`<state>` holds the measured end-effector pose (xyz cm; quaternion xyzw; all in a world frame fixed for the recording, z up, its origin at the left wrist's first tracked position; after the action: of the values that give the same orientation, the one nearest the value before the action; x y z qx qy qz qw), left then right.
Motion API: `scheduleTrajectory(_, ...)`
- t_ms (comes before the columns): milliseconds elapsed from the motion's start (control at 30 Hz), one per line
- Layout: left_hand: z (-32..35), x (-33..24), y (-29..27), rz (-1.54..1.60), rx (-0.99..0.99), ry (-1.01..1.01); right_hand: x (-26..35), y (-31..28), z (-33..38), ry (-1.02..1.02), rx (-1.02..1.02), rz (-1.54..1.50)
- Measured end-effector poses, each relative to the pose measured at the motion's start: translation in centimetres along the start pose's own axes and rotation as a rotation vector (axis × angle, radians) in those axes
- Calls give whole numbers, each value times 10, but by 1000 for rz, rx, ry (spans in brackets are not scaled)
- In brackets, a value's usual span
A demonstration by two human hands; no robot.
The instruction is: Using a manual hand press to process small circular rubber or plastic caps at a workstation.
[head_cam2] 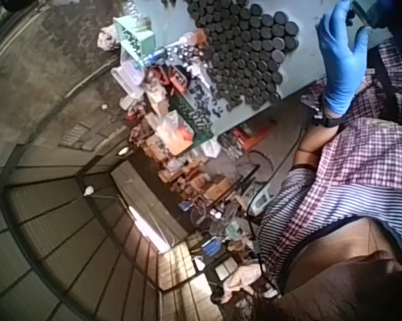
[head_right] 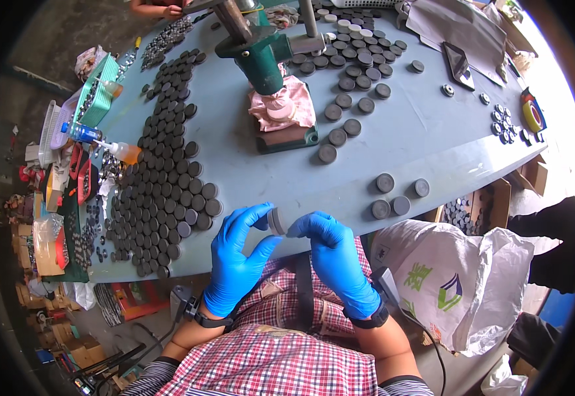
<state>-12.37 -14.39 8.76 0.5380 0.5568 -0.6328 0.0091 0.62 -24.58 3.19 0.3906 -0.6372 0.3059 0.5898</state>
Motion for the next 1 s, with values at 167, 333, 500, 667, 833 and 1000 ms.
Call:
scheduleTrajectory(167, -1, 5, 1, 455, 148, -207, 19, 2, -5, 240, -27, -230)
scheduleTrajectory(333, 1, 3, 1, 499, 178, -186, 19, 7, -2, 239, -19, -470)
scheduleTrajectory(500, 0, 2, -1, 597, 180, -93, 20, 7, 4, 50, -51, -375)
scheduleTrajectory(667, -2, -6, -11, 171, 7, 110, 48, 10, -3, -352, -80, 256)
scheduleTrajectory(833, -1, -9, -16, 254, 48, 77, 48, 6, -1, -376, -25, 233)
scheduleTrajectory(1000, 4, -1, -19, 370, 39, 59, 55, 9, -1, -336, 29, 114)
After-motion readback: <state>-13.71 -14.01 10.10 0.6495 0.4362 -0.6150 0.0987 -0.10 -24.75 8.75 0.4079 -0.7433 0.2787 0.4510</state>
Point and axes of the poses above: each hand's wrist, its own z-axis away from the middle knuckle, its own y-axis out of the palm, x = y × z, the point moved 2 cm from there along -z, towards the middle knuckle, and after that the axes turned 7 degrees about -y, right-handed, at the moved point
